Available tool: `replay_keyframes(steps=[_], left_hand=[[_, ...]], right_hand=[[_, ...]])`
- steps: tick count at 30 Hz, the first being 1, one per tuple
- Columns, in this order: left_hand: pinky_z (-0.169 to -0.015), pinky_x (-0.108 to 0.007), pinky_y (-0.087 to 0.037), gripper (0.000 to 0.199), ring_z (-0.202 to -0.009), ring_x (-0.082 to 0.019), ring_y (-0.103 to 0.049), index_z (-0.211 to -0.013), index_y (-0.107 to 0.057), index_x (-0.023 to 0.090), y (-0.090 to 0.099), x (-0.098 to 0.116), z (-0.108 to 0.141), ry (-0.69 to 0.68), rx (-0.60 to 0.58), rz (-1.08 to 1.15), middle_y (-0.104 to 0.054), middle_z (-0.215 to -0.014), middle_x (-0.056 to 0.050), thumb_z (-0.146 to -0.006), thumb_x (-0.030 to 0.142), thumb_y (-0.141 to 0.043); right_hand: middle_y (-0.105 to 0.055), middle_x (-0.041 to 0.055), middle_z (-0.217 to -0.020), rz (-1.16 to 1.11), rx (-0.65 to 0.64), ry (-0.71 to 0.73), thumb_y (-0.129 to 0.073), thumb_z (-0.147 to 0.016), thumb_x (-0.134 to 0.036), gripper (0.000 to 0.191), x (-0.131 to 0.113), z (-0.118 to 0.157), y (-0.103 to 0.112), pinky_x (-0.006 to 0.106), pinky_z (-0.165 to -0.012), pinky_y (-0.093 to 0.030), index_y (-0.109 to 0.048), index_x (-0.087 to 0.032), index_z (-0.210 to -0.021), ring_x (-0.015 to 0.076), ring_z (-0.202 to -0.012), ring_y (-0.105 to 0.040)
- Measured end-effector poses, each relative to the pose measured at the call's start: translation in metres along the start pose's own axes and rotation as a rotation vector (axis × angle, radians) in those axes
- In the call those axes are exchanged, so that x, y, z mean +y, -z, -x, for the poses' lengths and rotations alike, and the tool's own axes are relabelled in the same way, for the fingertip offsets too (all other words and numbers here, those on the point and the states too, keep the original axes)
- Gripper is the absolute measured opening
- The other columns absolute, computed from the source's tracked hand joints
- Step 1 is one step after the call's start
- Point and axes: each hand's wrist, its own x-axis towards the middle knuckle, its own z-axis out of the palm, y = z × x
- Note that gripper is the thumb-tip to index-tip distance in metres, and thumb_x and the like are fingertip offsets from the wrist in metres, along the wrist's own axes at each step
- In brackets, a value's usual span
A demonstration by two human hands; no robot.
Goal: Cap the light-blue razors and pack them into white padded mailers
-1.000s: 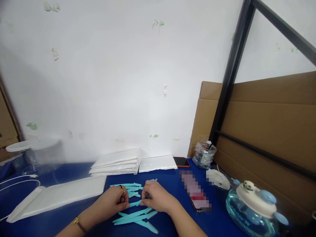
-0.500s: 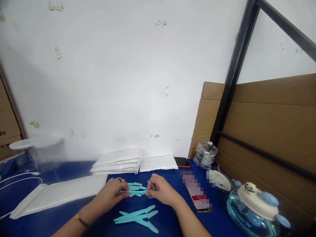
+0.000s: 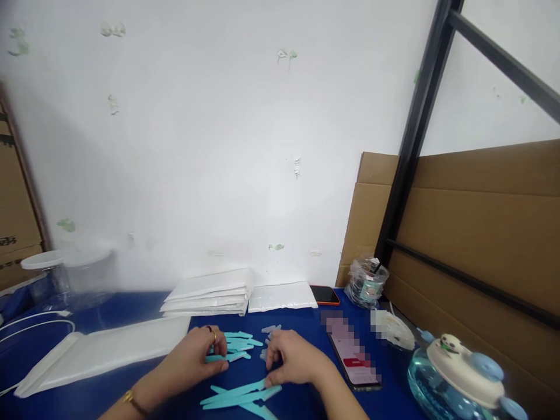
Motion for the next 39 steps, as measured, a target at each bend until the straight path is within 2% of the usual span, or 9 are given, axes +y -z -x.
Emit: replay_keyframes(steps=[3, 7, 14, 19, 22, 25, 27, 33, 39], left_hand=[[-0.076, -0.027, -0.035, 0.023, -0.086, -0.018, -0.055, -0.086, -0.064, 0.028, -0.013, 0.006, 0.004, -0.045, -0.051, 0.049, -0.063, -0.091, 0.002, -0.068, 0.041, -0.068], [-0.076, -0.027, -0.034, 0.014, -0.087, -0.019, -0.056, -0.084, -0.065, 0.026, -0.023, 0.005, 0.001, -0.054, -0.062, 0.011, -0.065, -0.091, 0.002, -0.076, 0.037, -0.061], [-0.073, -0.027, -0.034, 0.020, -0.085, -0.018, -0.057, -0.077, -0.067, 0.025, -0.001, -0.017, -0.009, 0.009, -0.006, -0.055, -0.066, -0.085, 0.001, -0.082, 0.038, -0.052], [-0.075, -0.026, -0.035, 0.020, -0.088, -0.018, -0.055, -0.089, -0.067, 0.026, 0.009, -0.028, -0.010, 0.067, 0.058, -0.039, -0.065, -0.091, 0.000, -0.078, 0.038, -0.056], [-0.077, -0.027, -0.034, 0.024, -0.090, -0.019, -0.053, -0.092, -0.065, 0.026, 0.004, -0.016, -0.006, 0.026, 0.098, -0.029, -0.062, -0.093, 0.000, -0.072, 0.038, -0.063], [-0.078, -0.027, -0.034, 0.021, -0.087, -0.017, -0.053, -0.086, -0.064, 0.025, -0.006, -0.001, 0.001, -0.078, 0.025, 0.033, -0.061, -0.091, 0.001, -0.071, 0.038, -0.066], [-0.079, -0.026, -0.034, 0.023, -0.086, -0.016, -0.052, -0.086, -0.064, 0.026, -0.013, 0.006, 0.006, -0.148, -0.024, 0.062, -0.061, -0.090, 0.002, -0.068, 0.038, -0.070], [-0.078, -0.027, -0.032, 0.011, -0.077, -0.014, -0.053, -0.076, -0.063, 0.023, -0.021, 0.011, 0.005, -0.178, -0.102, 0.045, -0.062, -0.077, 0.003, -0.077, 0.034, -0.063], [-0.078, -0.029, -0.030, 0.014, -0.083, -0.017, -0.053, -0.078, -0.063, 0.022, -0.010, 0.002, -0.002, -0.144, 0.001, -0.054, -0.064, -0.083, 0.000, -0.083, 0.033, -0.055]], right_hand=[[-0.054, -0.0037, -0.074, 0.058, -0.037, 0.006, -0.081, -0.058, -0.027, 0.019, -0.001, -0.003, -0.009, 0.019, -0.054, -0.034, -0.066, -0.020, -0.068, 0.0114, -0.066, -0.051], [-0.053, -0.0038, -0.074, 0.044, -0.005, 0.007, -0.077, -0.063, -0.023, 0.015, -0.004, -0.006, -0.012, 0.019, -0.054, -0.034, -0.065, -0.020, -0.070, 0.0104, -0.064, -0.050], [-0.055, -0.0014, -0.080, 0.063, 0.154, -0.018, -0.067, -0.071, -0.012, 0.008, 0.003, -0.004, 0.003, 0.019, -0.060, -0.036, -0.061, -0.019, -0.070, 0.0119, -0.071, -0.054], [-0.056, -0.0004, -0.083, 0.060, 0.230, -0.080, -0.070, -0.069, -0.017, 0.011, 0.008, -0.001, 0.010, 0.020, -0.062, -0.038, -0.064, -0.019, -0.078, 0.0123, -0.073, -0.053], [-0.056, -0.0015, -0.080, 0.028, 0.064, -0.045, -0.075, -0.065, -0.026, 0.016, 0.002, 0.004, 0.009, 0.018, -0.057, -0.037, -0.067, -0.019, -0.076, 0.0112, -0.069, -0.052], [-0.055, -0.0036, -0.071, 0.026, -0.191, -0.028, -0.082, -0.052, -0.034, 0.028, -0.004, 0.007, 0.005, 0.017, -0.048, -0.033, -0.069, -0.019, -0.071, 0.0095, -0.061, -0.050], [-0.055, -0.0042, -0.068, 0.061, -0.247, -0.041, -0.082, -0.051, -0.035, 0.028, -0.007, 0.007, 0.001, 0.017, -0.045, -0.031, -0.069, -0.019, -0.070, 0.0087, -0.058, -0.048], [-0.053, -0.0056, -0.063, 0.021, -0.153, -0.047, -0.073, -0.065, -0.025, 0.012, -0.014, 0.002, -0.004, 0.016, -0.046, -0.031, -0.065, -0.018, -0.071, 0.0072, -0.055, -0.046], [-0.054, -0.0049, -0.060, -0.148, -0.010, -0.071, -0.067, -0.071, -0.022, 0.007, -0.011, 0.002, 0.002, 0.016, -0.050, -0.034, -0.061, -0.017, -0.072, 0.0087, -0.055, -0.049]])
